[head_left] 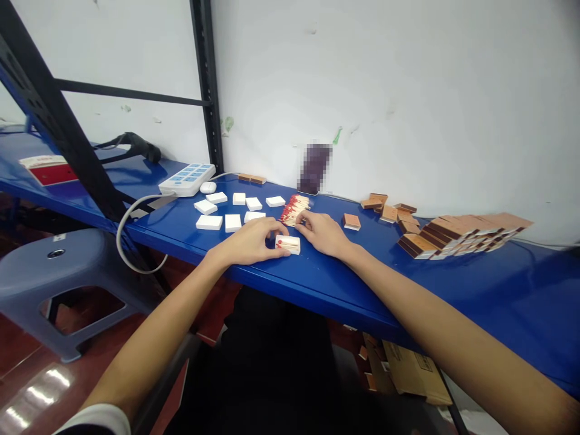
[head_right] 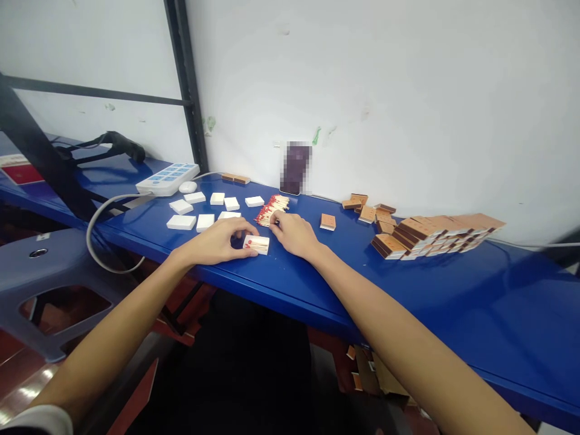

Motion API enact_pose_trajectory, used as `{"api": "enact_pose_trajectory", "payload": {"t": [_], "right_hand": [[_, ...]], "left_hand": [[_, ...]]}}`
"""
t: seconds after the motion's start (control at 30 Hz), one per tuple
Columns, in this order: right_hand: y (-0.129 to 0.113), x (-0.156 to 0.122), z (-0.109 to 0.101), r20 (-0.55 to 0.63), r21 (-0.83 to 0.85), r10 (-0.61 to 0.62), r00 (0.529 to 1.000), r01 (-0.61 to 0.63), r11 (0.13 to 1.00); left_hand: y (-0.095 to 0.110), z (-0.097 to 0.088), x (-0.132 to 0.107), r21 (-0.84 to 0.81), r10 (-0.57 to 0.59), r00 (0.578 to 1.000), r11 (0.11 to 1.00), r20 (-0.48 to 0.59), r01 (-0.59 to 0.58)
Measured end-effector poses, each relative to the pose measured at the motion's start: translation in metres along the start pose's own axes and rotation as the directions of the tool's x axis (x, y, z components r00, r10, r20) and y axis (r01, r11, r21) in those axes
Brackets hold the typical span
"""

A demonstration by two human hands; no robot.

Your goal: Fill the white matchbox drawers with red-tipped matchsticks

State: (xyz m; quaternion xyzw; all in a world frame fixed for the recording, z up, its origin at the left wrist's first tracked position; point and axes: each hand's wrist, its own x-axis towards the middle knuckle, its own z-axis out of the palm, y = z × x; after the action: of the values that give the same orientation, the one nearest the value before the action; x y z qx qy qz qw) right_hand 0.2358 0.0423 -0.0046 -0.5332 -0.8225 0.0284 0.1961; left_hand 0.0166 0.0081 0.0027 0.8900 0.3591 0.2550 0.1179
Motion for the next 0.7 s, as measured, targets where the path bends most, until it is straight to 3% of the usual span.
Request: {"api": "enact_pose_trajectory", "payload": {"t": [0.4,0.57,0.7], "right_hand": [[-0.002,-0.007,-0.010,0.140,-0.043,-0.025,0.990,0.031,0.999],[-0.008,-0.015,-0.018,0.091,0.023,-0.097,0.991,0.095,0.995],[-0.013,-0.016,-0.019,0.049,0.056,-0.130,0.990,0.127,0.990]], "left_hand": [[-0.004,0.001,0.000,0.014,-0.022,1.000,1.000,-0.016,0.022],[-0.008,0.004,0.002,0.051,-0.084,0.992,0.995,-0.091,0.089],[-0.010,0.005,0.002,0.043,-0.085,0.993,0.995,-0.085,0.089]]}}
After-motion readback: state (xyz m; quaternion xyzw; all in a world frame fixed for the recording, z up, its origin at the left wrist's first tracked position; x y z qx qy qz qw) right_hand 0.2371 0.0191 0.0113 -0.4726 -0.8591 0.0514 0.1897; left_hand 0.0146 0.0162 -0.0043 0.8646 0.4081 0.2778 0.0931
